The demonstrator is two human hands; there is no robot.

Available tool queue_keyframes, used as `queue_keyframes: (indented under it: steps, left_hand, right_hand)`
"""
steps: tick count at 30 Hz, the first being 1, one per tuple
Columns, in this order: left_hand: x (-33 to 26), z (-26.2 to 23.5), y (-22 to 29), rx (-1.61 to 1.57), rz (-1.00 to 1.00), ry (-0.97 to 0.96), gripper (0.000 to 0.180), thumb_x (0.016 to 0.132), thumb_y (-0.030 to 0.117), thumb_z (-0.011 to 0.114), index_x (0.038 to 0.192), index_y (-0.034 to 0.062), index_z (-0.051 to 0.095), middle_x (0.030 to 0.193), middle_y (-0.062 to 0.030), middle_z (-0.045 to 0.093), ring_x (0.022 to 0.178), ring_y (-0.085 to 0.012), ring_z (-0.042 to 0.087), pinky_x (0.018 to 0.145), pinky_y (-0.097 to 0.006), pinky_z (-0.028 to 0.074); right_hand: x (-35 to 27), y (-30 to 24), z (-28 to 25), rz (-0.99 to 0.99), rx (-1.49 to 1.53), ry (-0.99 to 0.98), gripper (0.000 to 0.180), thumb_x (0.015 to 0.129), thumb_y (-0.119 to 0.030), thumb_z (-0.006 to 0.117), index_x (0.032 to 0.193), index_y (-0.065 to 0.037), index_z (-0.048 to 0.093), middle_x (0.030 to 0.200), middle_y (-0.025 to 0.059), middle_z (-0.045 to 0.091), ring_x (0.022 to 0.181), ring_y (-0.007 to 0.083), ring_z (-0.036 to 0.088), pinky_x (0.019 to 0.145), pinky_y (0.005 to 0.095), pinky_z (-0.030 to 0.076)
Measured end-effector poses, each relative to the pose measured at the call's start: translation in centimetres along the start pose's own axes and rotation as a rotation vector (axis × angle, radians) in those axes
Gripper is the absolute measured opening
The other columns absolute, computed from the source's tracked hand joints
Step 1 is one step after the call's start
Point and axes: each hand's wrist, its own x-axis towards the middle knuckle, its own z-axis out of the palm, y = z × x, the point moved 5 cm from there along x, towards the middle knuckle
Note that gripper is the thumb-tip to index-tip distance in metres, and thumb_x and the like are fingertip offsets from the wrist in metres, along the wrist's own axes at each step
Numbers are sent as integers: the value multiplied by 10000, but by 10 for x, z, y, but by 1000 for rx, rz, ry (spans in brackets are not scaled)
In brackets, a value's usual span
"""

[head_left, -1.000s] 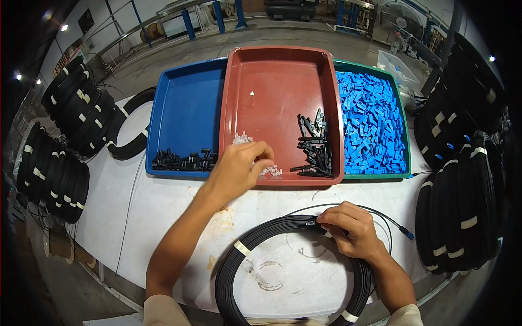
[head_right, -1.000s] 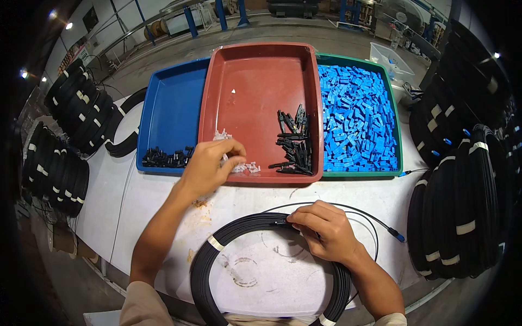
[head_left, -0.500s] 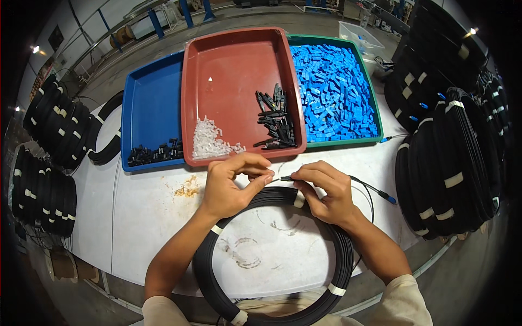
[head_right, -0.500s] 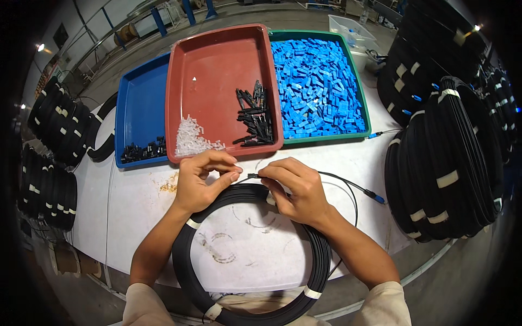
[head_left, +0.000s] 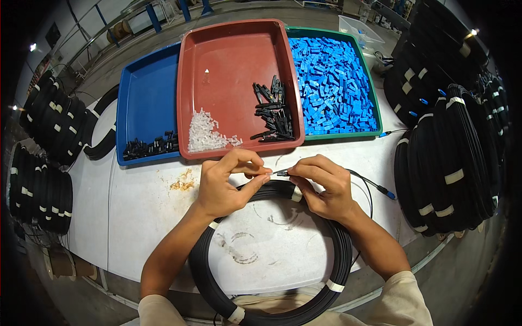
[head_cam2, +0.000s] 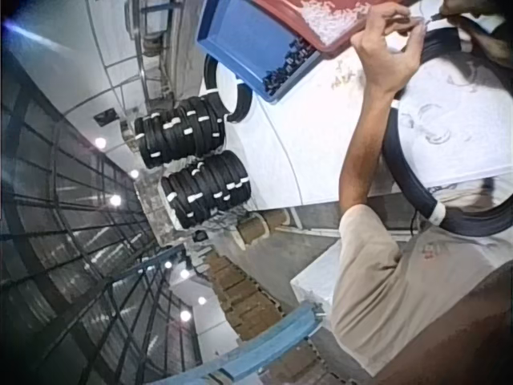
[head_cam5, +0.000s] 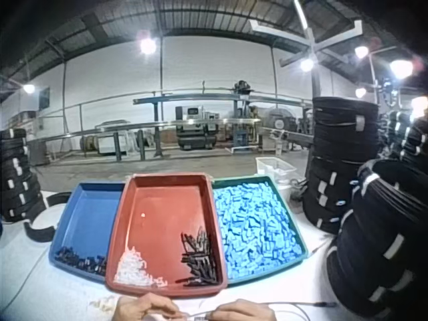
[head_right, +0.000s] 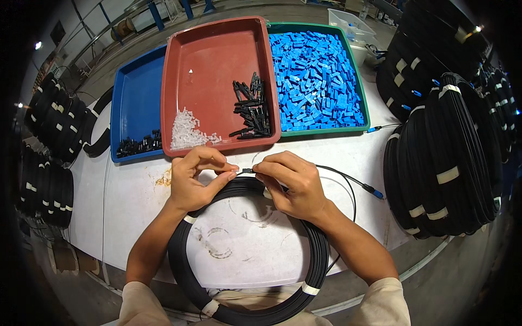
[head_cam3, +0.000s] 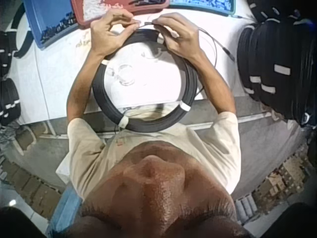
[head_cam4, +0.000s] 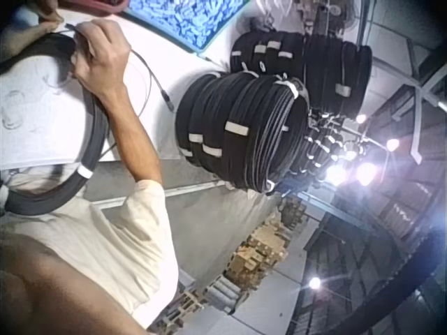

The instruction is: The person assembles plastic connectors and protective clips onto the ends of spooled electrical cables by hand, taking the parts from a tray.

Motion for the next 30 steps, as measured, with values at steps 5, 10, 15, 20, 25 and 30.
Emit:
queue_keyframes:
  steps: [5,10,15,20,25,30]
  left_hand:
    - [2,2,4,34,29,2,288,820,-68,795,1020,8,602,906,-103,767,909,-198,773,791,-255,595]
    - [0,2,4,25,33,41,247,813,-6,823,998,11,660,916,-88,765,870,-178,776,768,-258,618]
    - [1,2,6,8,19,23,220,822,-25,807,983,-1,659,905,-99,767,870,-178,774,779,-266,623]
    - [-1,4,0,-40,-9,-6,189,824,-36,800,950,-12,662,902,-107,769,860,-171,771,780,-271,625]
    - [-1,7,4,-19,48,-42,167,821,-97,775,925,-33,662,900,-117,753,914,-224,770,799,-289,635]
    - [-2,6,2,-52,-10,-46,150,813,-85,790,898,-36,676,875,-112,752,894,-214,772,779,-281,636]
  right_hand:
    - [-1,1,1,10,-1,-28,235,763,70,756,983,-9,736,904,115,700,764,248,683,653,342,555]
    - [-1,0,3,2,-29,-57,295,711,82,739,989,-18,736,914,109,698,768,248,678,663,348,559]
    - [-3,0,1,-13,-41,-71,347,674,96,729,1002,-17,738,894,102,699,761,247,693,654,352,565]
    - [-3,-3,2,-20,-18,-68,356,664,102,721,1001,-12,737,873,102,700,738,250,704,631,351,567]
    - [-4,-4,0,-95,-81,-104,333,675,110,719,986,-10,732,852,106,691,713,243,698,603,335,555]
    - [-4,-3,3,-13,1,-89,338,677,113,711,990,-15,726,845,102,689,677,242,688,590,333,547]
